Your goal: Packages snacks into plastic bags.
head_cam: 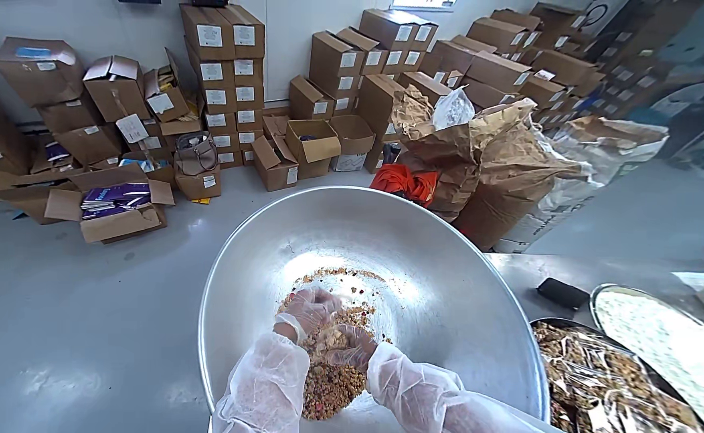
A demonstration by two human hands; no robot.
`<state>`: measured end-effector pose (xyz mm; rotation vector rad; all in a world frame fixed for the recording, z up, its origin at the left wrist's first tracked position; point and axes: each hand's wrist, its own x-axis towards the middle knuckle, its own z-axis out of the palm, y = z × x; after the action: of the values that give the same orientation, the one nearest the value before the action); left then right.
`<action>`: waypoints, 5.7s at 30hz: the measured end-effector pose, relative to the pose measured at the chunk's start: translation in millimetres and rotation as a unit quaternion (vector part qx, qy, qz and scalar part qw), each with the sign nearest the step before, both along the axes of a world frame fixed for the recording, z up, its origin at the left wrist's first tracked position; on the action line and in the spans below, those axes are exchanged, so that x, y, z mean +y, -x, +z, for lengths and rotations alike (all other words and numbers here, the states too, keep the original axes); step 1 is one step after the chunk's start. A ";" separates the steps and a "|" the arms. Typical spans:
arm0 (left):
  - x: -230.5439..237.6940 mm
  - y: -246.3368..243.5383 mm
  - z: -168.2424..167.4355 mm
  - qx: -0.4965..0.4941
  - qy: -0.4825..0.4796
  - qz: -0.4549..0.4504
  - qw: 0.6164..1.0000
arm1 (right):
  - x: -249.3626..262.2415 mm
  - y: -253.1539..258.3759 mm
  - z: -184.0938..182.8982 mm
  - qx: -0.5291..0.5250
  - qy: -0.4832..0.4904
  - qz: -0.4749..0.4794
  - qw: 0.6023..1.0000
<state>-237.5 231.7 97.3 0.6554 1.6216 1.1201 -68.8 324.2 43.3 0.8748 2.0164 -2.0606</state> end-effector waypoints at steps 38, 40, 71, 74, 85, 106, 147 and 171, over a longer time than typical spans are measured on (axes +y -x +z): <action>-23.7 -13.1 26.0 -0.057 -0.100 0.102 0.988 | -90.3 -11.5 -23.8 -0.199 0.043 0.104 0.974; -8.8 -8.7 1.6 -0.061 -0.105 0.086 0.989 | -71.6 -26.5 -21.3 -0.115 0.219 0.023 0.969; -4.5 -34.6 -12.1 -0.052 -0.099 0.072 0.991 | 38.0 62.3 189.7 0.359 -0.137 -0.124 0.915; -5.4 -35.9 -17.2 -0.076 -0.108 0.084 0.988 | 32.1 60.6 193.7 0.326 -0.157 -0.098 0.927; -2.6 -24.6 -6.1 -0.064 -0.095 0.074 0.991 | 46.7 31.2 159.1 0.289 -0.241 -0.125 0.918; -34.6 -20.9 34.6 0.059 -0.121 -0.002 0.991 | 20.6 26.7 95.7 0.225 -0.173 -0.100 0.954; 0.9 -6.3 -17.0 0.030 -0.068 -0.014 0.997 | 47.3 34.9 234.8 0.031 -0.521 0.070 0.850; 11.4 -55.0 22.4 0.547 -0.392 0.312 0.671 | 3.3 -8.7 126.8 0.126 -0.380 -0.192 0.896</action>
<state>-182.5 243.1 119.7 1.6412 2.4379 2.2591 -60.1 327.5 170.2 1.2469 3.0967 -1.5537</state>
